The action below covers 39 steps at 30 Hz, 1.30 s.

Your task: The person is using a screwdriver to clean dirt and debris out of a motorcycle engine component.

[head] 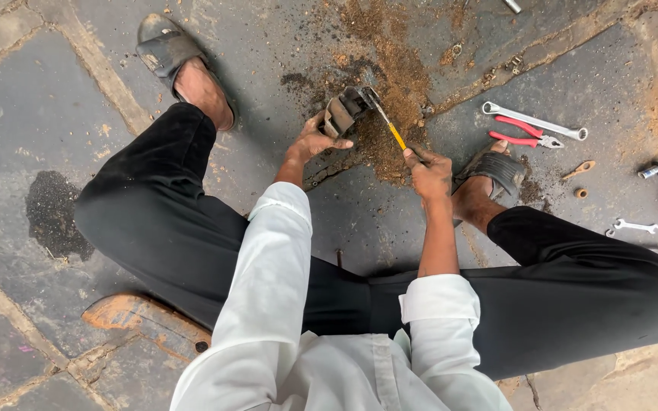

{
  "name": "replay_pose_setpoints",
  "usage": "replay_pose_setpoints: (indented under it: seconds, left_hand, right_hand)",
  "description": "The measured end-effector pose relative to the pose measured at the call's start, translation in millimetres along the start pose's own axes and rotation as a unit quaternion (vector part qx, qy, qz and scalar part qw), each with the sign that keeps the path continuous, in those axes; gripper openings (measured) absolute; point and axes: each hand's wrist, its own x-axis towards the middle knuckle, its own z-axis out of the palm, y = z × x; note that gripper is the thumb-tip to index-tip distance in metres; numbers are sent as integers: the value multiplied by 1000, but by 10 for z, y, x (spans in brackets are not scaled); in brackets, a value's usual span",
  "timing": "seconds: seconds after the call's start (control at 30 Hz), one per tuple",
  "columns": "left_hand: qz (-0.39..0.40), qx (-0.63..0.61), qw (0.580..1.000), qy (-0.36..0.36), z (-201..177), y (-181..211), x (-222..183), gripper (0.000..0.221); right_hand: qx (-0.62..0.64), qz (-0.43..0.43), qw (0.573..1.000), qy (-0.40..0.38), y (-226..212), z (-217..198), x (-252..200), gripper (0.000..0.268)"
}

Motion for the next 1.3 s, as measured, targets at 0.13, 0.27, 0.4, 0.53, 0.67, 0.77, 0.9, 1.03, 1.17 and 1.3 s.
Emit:
replay_pose_setpoints:
  seconds: [0.13, 0.27, 0.4, 0.53, 0.67, 0.77, 0.9, 1.03, 1.17, 1.3]
  left_hand:
    - [24, 117, 993, 17, 39, 375, -99, 123]
    - [-43, 140, 989, -11, 237, 154, 365, 116]
    - [27, 140, 990, 4, 255, 461, 172, 124]
    - [106, 198, 957, 186, 266, 615, -15, 130]
    - [78, 438, 849, 284, -51, 814, -384, 118]
    - [164, 639, 645, 386, -332, 572, -375, 108]
    - [82, 684, 679, 254, -445, 647, -498, 104]
    - [118, 632, 686, 341, -448, 608, -735, 108]
    - [-54, 549, 814, 182, -507, 1393, -833, 101]
    - [15, 131, 982, 136, -450, 909, -399, 110]
  right_hand:
    - [64, 20, 998, 14, 43, 9, 53, 30]
    - [84, 48, 995, -1, 81, 63, 51, 32]
    - [97, 44, 994, 6, -89, -4, -37, 31]
    - [213, 52, 975, 32, -64, -151, 26, 27]
    - [222, 47, 972, 52, -231, -132, -37, 26]
    - [225, 39, 972, 56, -221, -30, -51, 27]
    - [218, 21, 974, 55, -249, 53, 3, 26]
    - [181, 10, 979, 88, -34, -50, -62, 24]
    - [214, -19, 974, 74, -114, 19, 136, 24]
    - [220, -23, 972, 83, 95, -83, 79, 28]
